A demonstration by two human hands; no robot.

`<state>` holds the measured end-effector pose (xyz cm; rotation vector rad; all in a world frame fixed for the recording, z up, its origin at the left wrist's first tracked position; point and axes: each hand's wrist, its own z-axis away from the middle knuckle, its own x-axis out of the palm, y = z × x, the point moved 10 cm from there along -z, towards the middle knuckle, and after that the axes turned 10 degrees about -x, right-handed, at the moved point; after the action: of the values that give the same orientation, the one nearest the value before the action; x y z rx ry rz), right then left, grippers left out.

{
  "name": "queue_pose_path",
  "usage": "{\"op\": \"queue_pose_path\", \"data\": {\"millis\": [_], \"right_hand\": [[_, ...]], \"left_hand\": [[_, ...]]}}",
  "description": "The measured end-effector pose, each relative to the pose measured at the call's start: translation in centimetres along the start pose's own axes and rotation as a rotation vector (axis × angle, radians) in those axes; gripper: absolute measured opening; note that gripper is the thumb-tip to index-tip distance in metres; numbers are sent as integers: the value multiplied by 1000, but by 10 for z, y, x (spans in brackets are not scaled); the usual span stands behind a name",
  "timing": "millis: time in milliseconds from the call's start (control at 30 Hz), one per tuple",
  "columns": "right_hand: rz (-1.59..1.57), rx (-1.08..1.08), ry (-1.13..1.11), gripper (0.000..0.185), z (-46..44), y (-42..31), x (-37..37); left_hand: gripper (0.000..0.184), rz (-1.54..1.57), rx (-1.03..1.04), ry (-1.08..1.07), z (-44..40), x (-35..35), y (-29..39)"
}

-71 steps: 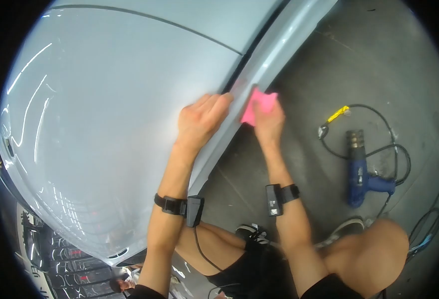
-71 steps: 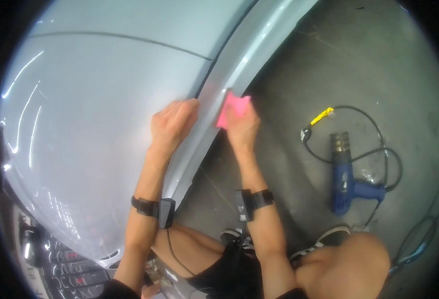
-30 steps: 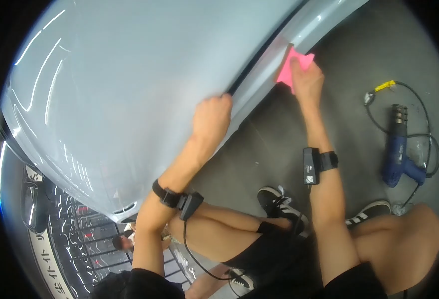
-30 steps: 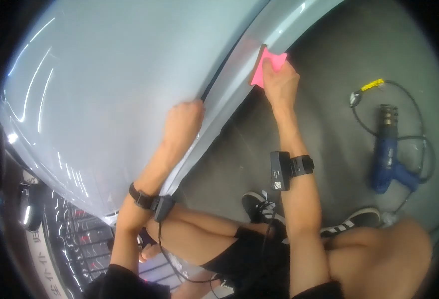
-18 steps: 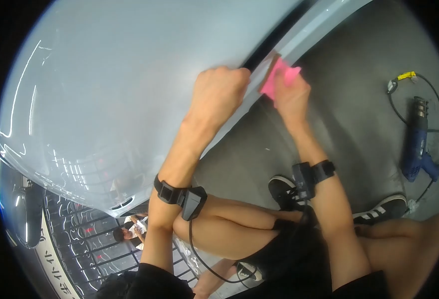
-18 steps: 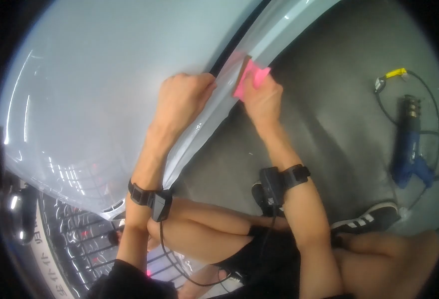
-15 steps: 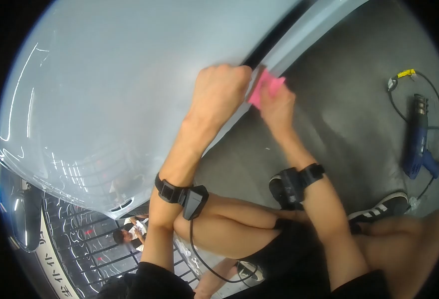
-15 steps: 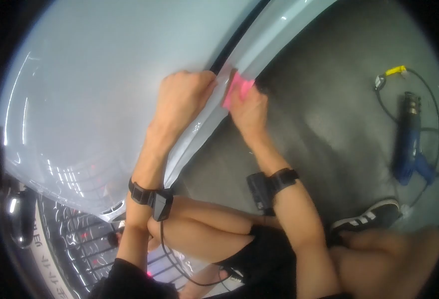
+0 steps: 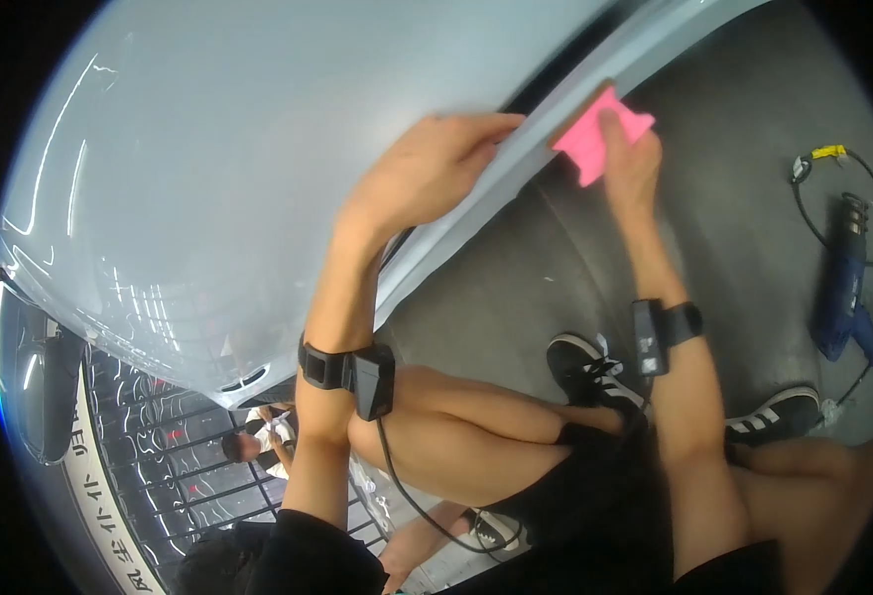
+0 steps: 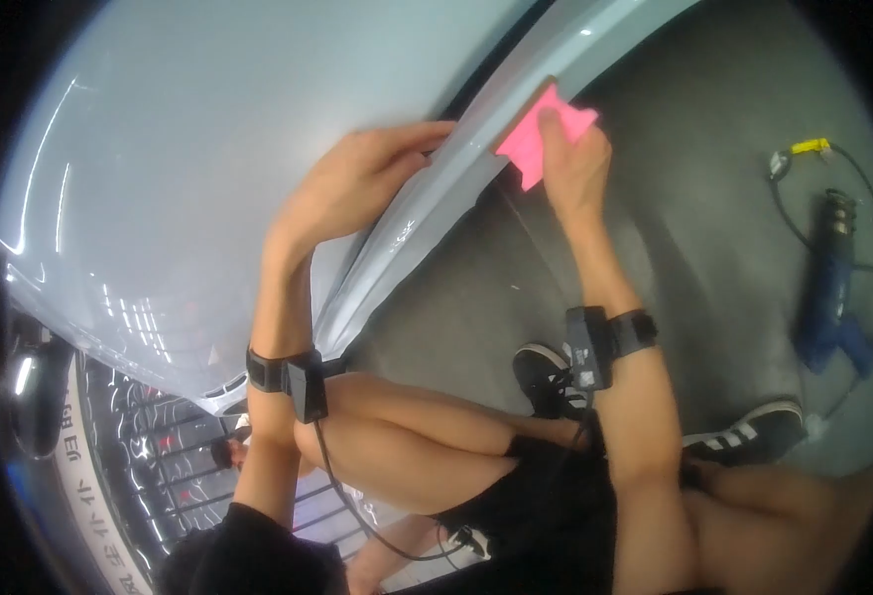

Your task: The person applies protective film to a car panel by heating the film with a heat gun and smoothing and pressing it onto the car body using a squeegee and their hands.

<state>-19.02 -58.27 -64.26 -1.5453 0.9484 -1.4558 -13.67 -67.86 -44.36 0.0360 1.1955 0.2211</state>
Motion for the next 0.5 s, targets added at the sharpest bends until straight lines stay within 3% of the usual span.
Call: {"op": "queue_pose_path", "data": {"millis": [67,200,300,500], "right_hand": [[190,68,-146,32,-3,9,20],[233,48,-240,33,42,17,60],[215,72,-348,34,86,34,93],[193,221,-482,36,148,50,144]], "left_hand": [[38,4,-14,-32,5,2,-4],[41,67,-122,-123,5,8,-14],[41,64,-87,-81,-1,2,-11],[40,157,-153,-139,1,2,-17]]}}
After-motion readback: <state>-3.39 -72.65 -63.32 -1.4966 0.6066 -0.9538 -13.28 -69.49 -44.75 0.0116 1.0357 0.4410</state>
